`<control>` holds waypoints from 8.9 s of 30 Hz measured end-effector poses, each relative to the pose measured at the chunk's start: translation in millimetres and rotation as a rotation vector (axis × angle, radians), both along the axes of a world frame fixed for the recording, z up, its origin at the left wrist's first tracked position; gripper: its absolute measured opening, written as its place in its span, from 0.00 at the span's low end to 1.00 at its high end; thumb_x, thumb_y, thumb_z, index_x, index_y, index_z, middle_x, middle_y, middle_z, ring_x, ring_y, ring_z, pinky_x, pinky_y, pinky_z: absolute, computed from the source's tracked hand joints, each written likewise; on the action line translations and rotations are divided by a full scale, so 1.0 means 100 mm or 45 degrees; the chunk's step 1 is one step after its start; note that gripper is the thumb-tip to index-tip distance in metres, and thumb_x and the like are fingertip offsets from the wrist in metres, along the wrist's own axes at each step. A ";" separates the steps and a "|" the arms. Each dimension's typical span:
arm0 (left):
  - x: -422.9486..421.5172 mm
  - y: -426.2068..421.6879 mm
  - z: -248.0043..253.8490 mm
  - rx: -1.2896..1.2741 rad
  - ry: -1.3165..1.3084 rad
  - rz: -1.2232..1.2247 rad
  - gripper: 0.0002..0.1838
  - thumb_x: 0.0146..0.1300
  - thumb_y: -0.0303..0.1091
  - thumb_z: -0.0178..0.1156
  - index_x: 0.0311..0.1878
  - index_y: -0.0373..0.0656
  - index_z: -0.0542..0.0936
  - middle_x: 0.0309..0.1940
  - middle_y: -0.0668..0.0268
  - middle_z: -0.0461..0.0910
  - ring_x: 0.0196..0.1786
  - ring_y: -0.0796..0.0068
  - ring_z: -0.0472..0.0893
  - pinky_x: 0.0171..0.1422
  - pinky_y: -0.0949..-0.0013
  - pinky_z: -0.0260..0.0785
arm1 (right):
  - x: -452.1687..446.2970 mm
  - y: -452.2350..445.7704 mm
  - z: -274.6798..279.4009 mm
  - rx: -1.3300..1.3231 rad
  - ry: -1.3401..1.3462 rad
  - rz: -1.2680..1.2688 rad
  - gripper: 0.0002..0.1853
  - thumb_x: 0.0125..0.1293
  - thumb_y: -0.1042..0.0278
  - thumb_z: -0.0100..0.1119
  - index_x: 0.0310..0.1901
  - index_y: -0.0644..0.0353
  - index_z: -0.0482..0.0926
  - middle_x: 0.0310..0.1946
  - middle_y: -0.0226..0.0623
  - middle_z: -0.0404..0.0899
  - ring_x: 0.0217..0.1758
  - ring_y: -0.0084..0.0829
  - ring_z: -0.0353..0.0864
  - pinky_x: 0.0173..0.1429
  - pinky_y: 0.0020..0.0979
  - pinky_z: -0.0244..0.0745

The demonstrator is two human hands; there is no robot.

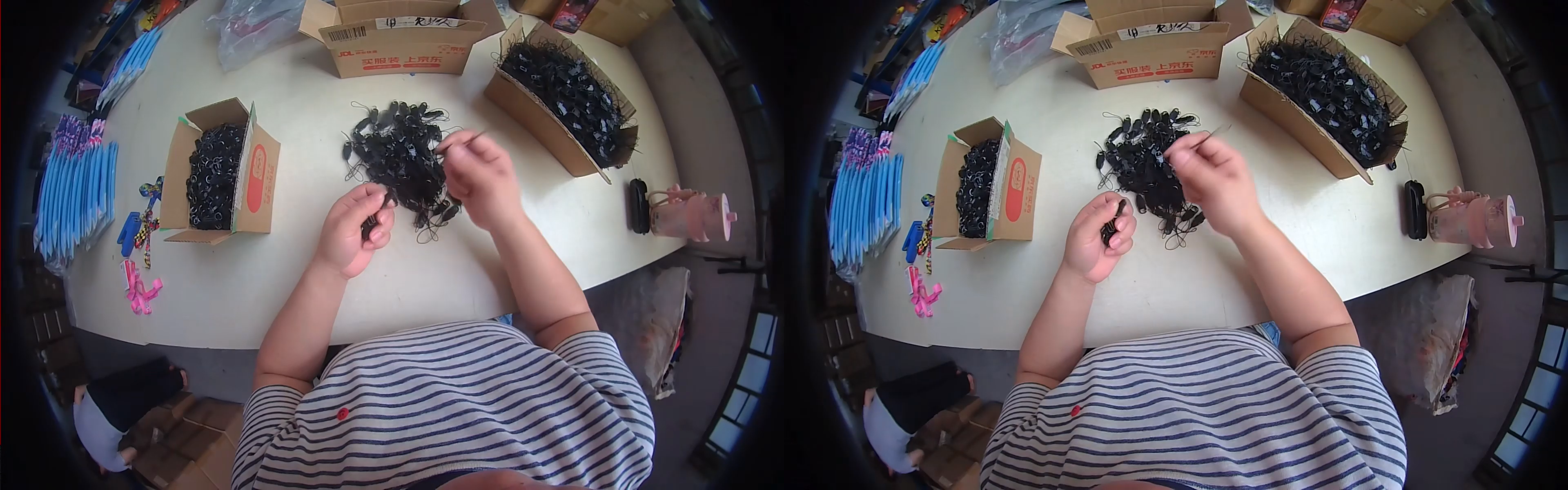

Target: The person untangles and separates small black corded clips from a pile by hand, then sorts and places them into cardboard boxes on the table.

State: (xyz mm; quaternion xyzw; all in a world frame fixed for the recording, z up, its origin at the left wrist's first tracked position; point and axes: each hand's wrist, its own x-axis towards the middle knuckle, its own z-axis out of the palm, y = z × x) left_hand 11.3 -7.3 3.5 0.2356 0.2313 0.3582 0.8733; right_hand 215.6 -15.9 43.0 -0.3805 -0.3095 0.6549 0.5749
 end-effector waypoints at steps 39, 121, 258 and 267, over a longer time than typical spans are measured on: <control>-0.04 0.06 -0.07 -0.074 -0.122 -0.170 0.12 0.64 0.35 0.49 0.43 0.37 0.74 0.27 0.68 0.69 0.21 0.83 0.65 0.18 0.84 0.52 | 0.42 -0.38 0.01 -0.163 -1.964 0.151 0.10 0.48 0.69 0.63 0.31 0.64 0.78 0.20 0.39 0.75 0.25 0.36 0.75 0.32 0.33 0.69; -0.14 0.15 -0.08 -0.141 -0.472 -0.175 0.10 0.62 0.38 0.47 0.32 0.41 0.69 0.27 0.64 0.66 0.21 0.80 0.62 0.17 0.82 0.50 | 0.11 1.83 0.97 0.595 -1.193 -0.347 0.14 0.51 0.66 0.59 0.39 0.64 0.80 0.33 0.40 0.81 0.37 0.28 0.78 0.44 0.29 0.71; 0.06 -0.03 -0.12 0.945 0.913 0.304 0.10 0.64 0.34 0.56 0.34 0.36 0.77 0.17 0.78 0.67 0.19 0.92 0.60 0.21 0.84 0.50 | -0.19 -0.01 -0.06 1.095 -1.622 0.179 0.11 0.46 0.75 0.65 0.34 0.63 0.79 0.27 0.38 0.77 0.28 0.37 0.78 0.30 0.32 0.74; 0.06 -0.04 -0.12 0.904 0.900 0.313 0.09 0.64 0.33 0.55 0.35 0.36 0.78 0.17 0.77 0.67 0.18 0.92 0.60 0.21 0.84 0.51 | -0.24 -0.02 -0.12 1.167 -1.614 0.087 0.12 0.44 0.76 0.62 0.34 0.64 0.78 0.25 0.37 0.74 0.29 0.38 0.76 0.30 0.35 0.73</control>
